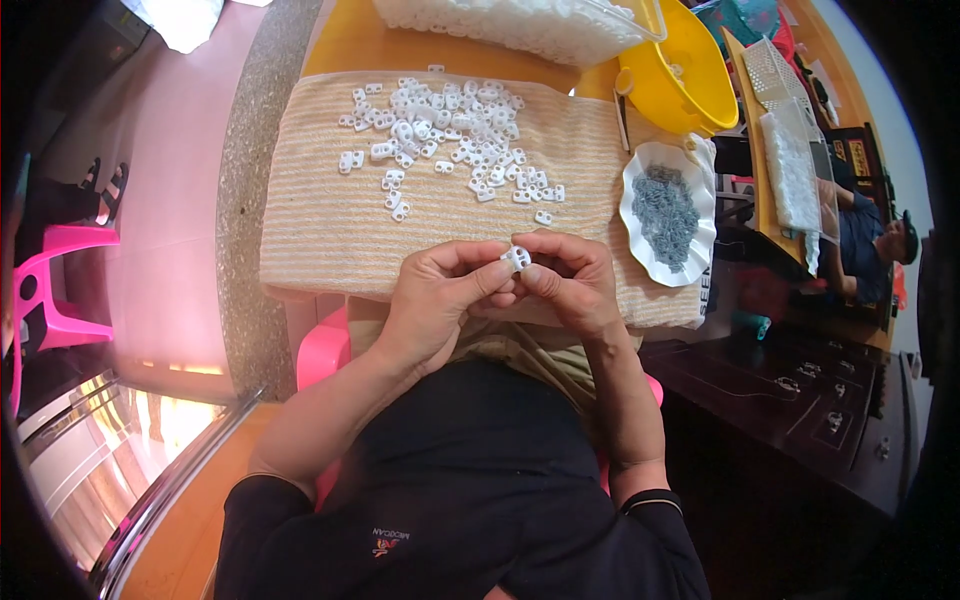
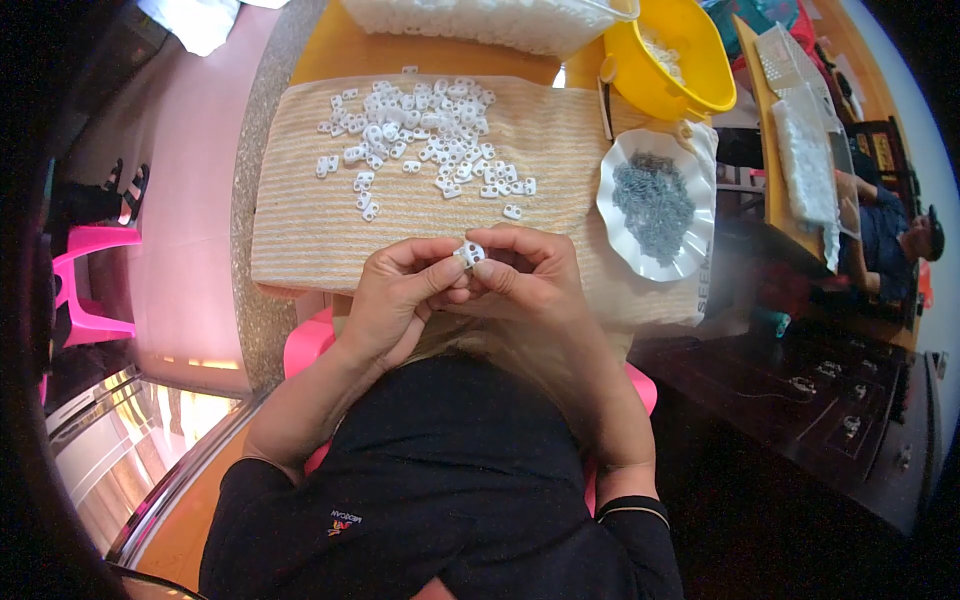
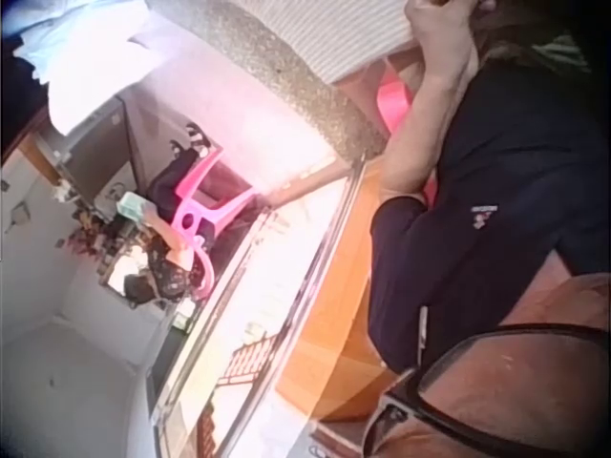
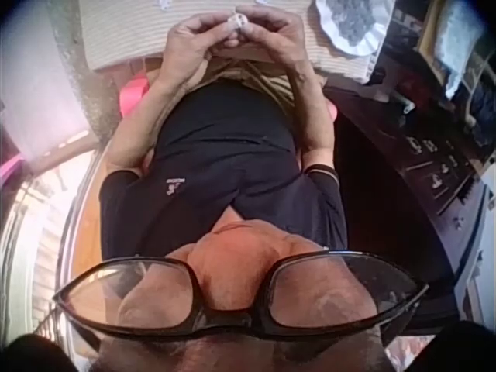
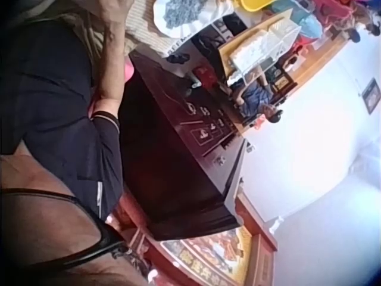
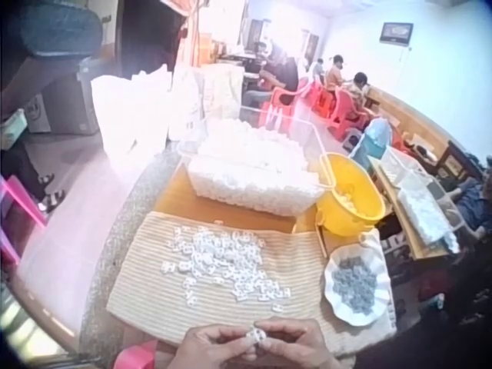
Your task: The recorder is manual assembling small white plastic parts by inserting grey pins into them.
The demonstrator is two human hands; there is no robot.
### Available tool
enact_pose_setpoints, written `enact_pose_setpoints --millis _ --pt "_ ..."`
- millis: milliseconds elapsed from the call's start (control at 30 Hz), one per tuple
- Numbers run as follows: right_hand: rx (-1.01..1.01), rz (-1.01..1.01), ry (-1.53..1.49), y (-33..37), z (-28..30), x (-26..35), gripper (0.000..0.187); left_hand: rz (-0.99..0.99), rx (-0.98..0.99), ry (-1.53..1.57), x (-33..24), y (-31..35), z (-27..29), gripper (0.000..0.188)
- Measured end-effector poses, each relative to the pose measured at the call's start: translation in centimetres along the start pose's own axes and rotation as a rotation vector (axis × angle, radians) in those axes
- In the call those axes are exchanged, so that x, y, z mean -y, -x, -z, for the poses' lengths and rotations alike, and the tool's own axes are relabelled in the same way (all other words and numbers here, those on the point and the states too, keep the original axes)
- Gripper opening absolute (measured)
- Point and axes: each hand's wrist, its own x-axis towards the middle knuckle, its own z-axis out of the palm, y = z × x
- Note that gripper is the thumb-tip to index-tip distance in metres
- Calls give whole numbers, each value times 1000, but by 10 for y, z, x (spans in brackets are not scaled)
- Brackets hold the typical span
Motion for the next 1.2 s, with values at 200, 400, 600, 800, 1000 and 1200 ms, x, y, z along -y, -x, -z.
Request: enact_pose_setpoints --millis 200,400,600,800,1000,1200 --pt "47 53 -46 -1 2 -2 25 61 58 114 -2 -1 -1 20" --pt "148 229 -14 -5 3 -6 25 73 151 155 -4 -1 0 16" --pt "147 184 14 1 0 -1 30 70 210 164 -5 3 -1 12" --pt "137 187 112 7 -7 6 28 36 239 153 -1 8 -2 10" --pt "163 195 130 11 -11 13 27 9 239 152 1 11 -5 8" --pt "207 213 177 13 -7 11 26 -2 266 137 3 10 -3 8"
